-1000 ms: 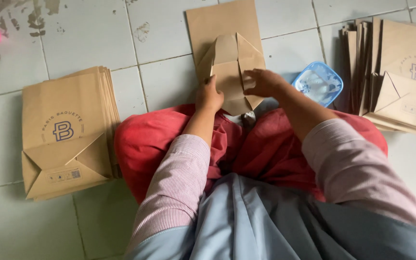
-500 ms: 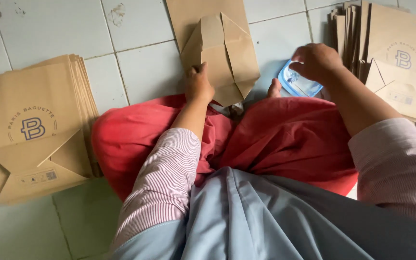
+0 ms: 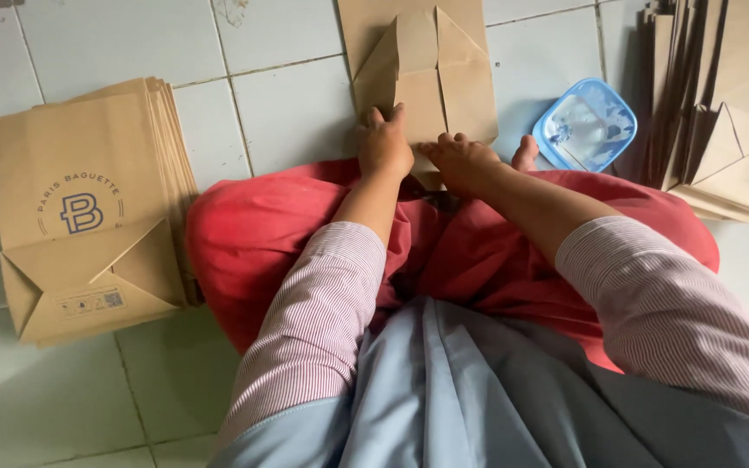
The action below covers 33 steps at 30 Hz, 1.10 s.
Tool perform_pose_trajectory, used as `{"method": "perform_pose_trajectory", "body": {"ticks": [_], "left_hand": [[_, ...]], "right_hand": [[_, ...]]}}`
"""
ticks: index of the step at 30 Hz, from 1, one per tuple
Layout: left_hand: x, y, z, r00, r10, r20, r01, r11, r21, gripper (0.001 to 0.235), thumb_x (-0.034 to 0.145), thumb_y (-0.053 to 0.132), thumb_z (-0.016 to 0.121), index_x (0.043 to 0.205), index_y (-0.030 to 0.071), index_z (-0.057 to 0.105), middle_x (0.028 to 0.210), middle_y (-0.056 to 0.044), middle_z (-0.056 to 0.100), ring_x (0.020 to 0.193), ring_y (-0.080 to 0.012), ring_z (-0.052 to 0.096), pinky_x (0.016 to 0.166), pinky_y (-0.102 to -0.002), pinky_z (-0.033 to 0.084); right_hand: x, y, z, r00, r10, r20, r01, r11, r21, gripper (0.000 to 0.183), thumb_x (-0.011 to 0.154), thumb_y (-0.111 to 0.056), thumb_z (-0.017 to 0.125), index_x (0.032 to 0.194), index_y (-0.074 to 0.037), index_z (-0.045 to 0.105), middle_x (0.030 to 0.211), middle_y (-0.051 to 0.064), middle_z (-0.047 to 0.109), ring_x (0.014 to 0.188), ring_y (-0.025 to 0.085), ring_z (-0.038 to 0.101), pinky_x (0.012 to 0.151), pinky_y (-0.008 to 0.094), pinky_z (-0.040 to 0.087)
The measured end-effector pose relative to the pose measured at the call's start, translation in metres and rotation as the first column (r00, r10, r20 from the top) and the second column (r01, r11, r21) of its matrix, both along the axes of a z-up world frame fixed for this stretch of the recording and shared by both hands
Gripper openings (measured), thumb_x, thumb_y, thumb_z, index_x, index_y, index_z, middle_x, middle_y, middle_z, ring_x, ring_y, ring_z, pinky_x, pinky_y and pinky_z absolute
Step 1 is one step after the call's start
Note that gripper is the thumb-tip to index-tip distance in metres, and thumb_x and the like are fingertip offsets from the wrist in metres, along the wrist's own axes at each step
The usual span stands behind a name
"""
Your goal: The person sits on the floor and assembles flat paper bags by folding the bottom flaps and applying glue with a small brush. They press the glued seams to secure them and then place the finished bag aside. The process is repeated for multiple bags.
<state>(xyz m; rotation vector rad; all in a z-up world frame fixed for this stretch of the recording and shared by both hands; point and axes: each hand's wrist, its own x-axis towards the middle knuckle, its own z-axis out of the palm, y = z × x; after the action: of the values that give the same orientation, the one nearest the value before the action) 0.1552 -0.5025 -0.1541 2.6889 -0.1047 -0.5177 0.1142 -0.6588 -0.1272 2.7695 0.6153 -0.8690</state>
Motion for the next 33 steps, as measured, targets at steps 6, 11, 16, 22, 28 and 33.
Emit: {"method": "perform_pose_trajectory", "body": {"ticks": [6,11,16,22,28,33], "left_hand": [[0.0,0.003,0.013,1.0,0.005,0.024,-0.004,0.999,-0.038,0.063,0.092,0.015,0.066,0.151,0.021,0.045,0.149,-0.026,0.042,0.124,-0.0521,0.057,0.099,-0.056,0.059],[0.005,0.003,-0.018,1.0,0.004,0.021,-0.004,0.999,-0.033,0.062,0.094,0.015,0.064,0.152,0.022,0.043,0.148,-0.025,0.043,0.124,-0.0514,0.057,0.1,-0.056,0.059],[0.005,0.001,-0.01,1.0,-0.002,-0.017,0.001,0.999,-0.05,0.061,0.095,0.013,0.06,0.153,0.021,0.042,0.152,-0.026,0.039,0.127,-0.0528,0.055,0.103,-0.056,0.057],[0.0,0.002,0.002,1.0,-0.004,-0.022,0.003,0.999,-0.032,0.061,0.095,0.011,0.058,0.153,0.023,0.042,0.153,-0.025,0.039,0.127,-0.0512,0.055,0.102,-0.054,0.057],[-0.002,0.0,0.012,0.999,-0.019,-0.05,0.019,1.0,-0.016,0.055,0.096,0.009,0.055,0.149,0.022,0.049,0.156,-0.025,0.034,0.128,-0.0502,0.054,0.102,-0.052,0.057],[-0.005,-0.002,0.012,0.999,-0.041,-0.016,0.041,0.999,-0.016,0.035,0.097,0.007,0.052,0.128,0.014,0.068,0.158,-0.031,0.03,0.127,-0.0544,0.053,0.102,-0.054,0.056]], "right_hand": [[-0.008,0.003,-0.079,0.971,0.059,0.231,-0.027,0.99,-0.139,0.064,0.095,-0.059,0.056,0.143,-0.017,0.052,0.119,0.008,0.056,0.107,0.028,0.059,0.081,0.047,0.053],[-0.012,0.018,-0.037,0.977,0.029,0.213,-0.018,0.998,-0.054,0.051,0.092,-0.058,0.062,0.128,-0.021,0.062,0.117,0.005,0.059,0.106,0.026,0.062,0.076,0.042,0.057],[-0.005,0.024,0.003,0.997,-0.065,0.05,0.062,0.997,0.053,0.065,0.094,-0.063,0.058,0.137,-0.015,0.054,0.124,0.011,0.055,0.115,0.032,0.06,0.086,0.046,0.06],[-0.003,0.026,0.007,0.998,-0.059,-0.005,0.059,0.996,0.07,0.064,0.091,-0.056,0.067,0.135,-0.012,0.054,0.122,0.013,0.051,0.115,0.034,0.058,0.085,0.048,0.062],[-0.004,0.026,0.015,0.998,-0.065,-0.026,0.066,0.996,0.064,0.057,0.095,-0.044,0.068,0.138,-0.01,0.053,0.125,0.013,0.051,0.117,0.033,0.057,0.087,0.047,0.062],[-0.006,0.025,0.007,0.999,-0.036,-0.004,0.036,0.998,0.05,0.051,0.094,-0.039,0.07,0.134,-0.011,0.054,0.124,0.012,0.049,0.115,0.032,0.058,0.085,0.046,0.063]]}}
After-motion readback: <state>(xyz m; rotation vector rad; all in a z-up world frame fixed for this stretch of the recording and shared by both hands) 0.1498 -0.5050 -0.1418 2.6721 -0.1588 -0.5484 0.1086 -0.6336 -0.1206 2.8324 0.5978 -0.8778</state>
